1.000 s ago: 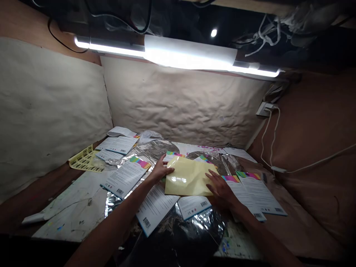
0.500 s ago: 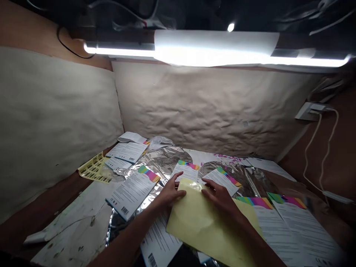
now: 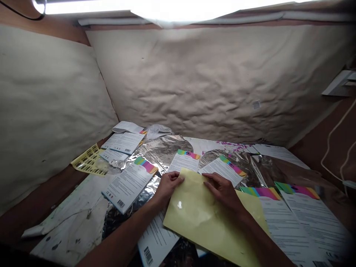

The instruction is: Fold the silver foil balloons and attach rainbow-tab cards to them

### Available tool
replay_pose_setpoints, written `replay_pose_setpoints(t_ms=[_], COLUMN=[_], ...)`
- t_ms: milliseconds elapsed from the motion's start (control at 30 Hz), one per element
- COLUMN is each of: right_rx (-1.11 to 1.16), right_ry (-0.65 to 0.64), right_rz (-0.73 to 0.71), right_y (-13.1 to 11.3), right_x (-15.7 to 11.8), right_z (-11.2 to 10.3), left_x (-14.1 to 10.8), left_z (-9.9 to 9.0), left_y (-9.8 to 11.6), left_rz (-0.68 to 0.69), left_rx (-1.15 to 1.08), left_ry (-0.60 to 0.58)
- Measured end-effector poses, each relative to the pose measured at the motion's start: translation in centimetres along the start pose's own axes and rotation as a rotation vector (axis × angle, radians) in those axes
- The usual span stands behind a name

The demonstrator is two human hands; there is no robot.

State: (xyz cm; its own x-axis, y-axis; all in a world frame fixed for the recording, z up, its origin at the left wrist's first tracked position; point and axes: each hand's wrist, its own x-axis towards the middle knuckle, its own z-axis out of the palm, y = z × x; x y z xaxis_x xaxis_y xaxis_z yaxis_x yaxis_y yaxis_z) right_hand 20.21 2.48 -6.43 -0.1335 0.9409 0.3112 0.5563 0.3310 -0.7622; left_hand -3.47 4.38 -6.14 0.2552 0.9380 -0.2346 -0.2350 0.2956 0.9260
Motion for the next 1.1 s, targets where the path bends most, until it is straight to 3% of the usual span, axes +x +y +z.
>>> replay_pose_setpoints(t_ms=[200, 400, 567, 733, 933, 1100], right_rx=[-0.08, -0.218, -0.205, -0.173, -0.176, -0.222], right_ry=[0.017, 0.159, 0.002, -0.064, 0.0, -0.023], right_rz=[0.004, -0.228, -0.371, -0.34, -0.296, -0.331], right_y=[-0.2, -0.9, -1.8, -2.4, -4.6, -5.3], right_x=[0.0, -0.2, -0.9, -1.1, 0.7, 2.1], right_z=[0.4, 1.1, 1.9, 2.7, 2.9, 3.6], left_x=[0.2, 0.0, -0.2, -0.3, -0.7, -0.7], left_z=[0.2, 0.4, 0.3, 0.2, 0.4, 0.3], left_y=[-0.2, -0.5, -0.4, -0.1, 0.0, 0.2], left_rz=[0.004, 0.087, 0.134, 0.195, 0.238, 0.285], left_rx=[0.048, 0.089, 0.148, 0.209, 0.253, 0.351], left_ry=[0.099, 0.122, 0.035, 0.053, 0.041, 0.017])
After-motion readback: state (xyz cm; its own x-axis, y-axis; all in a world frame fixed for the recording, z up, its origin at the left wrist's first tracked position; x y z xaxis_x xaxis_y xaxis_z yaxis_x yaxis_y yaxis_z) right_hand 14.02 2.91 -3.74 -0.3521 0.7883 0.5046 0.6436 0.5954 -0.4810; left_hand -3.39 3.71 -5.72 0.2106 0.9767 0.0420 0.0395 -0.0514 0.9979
